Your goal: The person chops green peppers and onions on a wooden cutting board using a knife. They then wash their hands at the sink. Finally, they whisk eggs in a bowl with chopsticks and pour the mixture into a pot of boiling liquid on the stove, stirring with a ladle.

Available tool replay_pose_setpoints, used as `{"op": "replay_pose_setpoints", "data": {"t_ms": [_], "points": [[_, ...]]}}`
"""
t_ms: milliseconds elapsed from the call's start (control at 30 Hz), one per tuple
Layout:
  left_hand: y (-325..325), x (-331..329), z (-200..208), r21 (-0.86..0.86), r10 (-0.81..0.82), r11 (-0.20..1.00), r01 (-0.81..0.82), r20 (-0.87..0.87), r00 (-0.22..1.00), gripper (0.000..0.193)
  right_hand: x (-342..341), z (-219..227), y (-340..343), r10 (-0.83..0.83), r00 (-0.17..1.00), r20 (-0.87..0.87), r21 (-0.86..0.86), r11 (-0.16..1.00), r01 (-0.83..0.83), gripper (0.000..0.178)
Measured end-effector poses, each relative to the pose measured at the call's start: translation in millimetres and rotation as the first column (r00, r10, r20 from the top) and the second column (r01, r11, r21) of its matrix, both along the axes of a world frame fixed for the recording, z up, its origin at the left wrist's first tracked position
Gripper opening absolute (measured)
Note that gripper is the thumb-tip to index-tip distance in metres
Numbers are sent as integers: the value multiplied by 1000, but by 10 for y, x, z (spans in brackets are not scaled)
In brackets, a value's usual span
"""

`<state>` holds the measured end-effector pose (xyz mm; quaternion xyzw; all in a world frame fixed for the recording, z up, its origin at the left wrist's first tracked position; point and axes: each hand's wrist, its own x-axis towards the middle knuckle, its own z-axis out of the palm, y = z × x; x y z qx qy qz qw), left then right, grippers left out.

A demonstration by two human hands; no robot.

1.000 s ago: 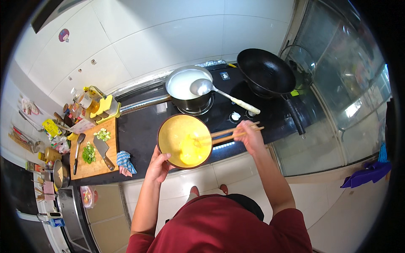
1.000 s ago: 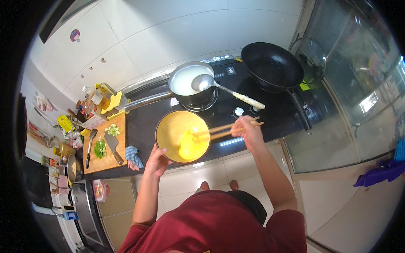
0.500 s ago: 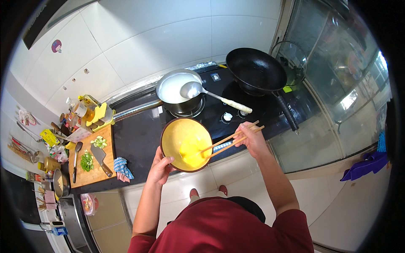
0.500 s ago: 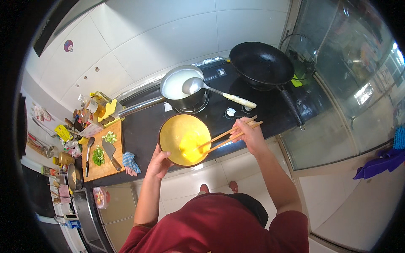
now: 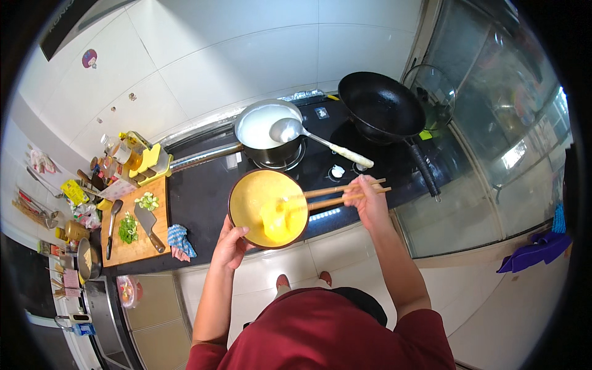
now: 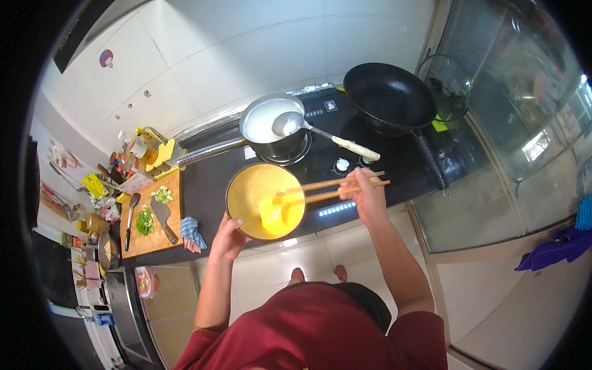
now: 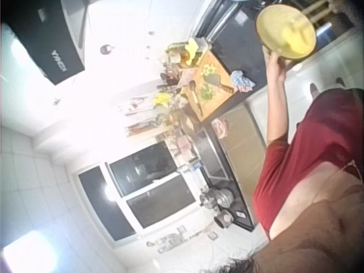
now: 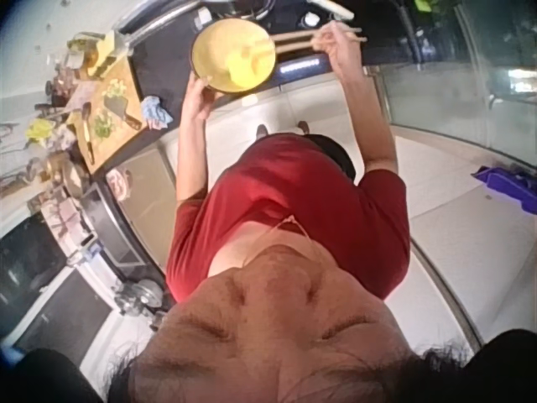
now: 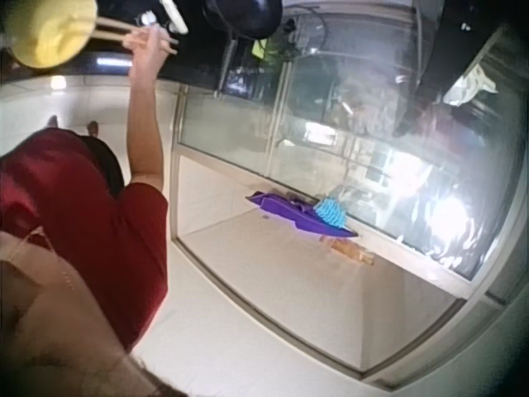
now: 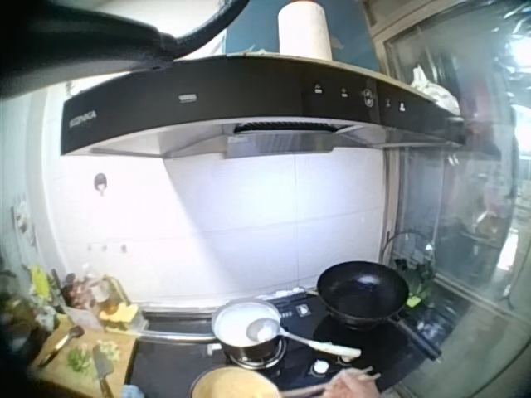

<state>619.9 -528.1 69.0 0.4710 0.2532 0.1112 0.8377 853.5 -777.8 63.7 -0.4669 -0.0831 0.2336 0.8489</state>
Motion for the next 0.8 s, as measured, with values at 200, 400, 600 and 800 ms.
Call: {"op": "replay_pose_setpoints", "data": {"t_ms": [200, 400, 600, 800], "points": [[26, -18, 14, -28, 29, 999, -29, 14, 999, 77, 10, 25, 80, 42, 999, 3, 30, 999, -42, 25], [49, -41, -8, 40, 14, 999, -12, -32, 999, 76, 2, 12, 126, 129, 991, 45, -10, 992, -129, 24], [18, -23, 40, -22, 42, 999, -43, -6, 999, 69, 25, -79, 101, 177, 984, 4, -89, 980, -176, 22], [29, -35, 29, 22, 20, 1000, -19, -18, 1000, 72, -18, -165, 66, 236, 972, -14, -26, 971, -236, 20]]}}
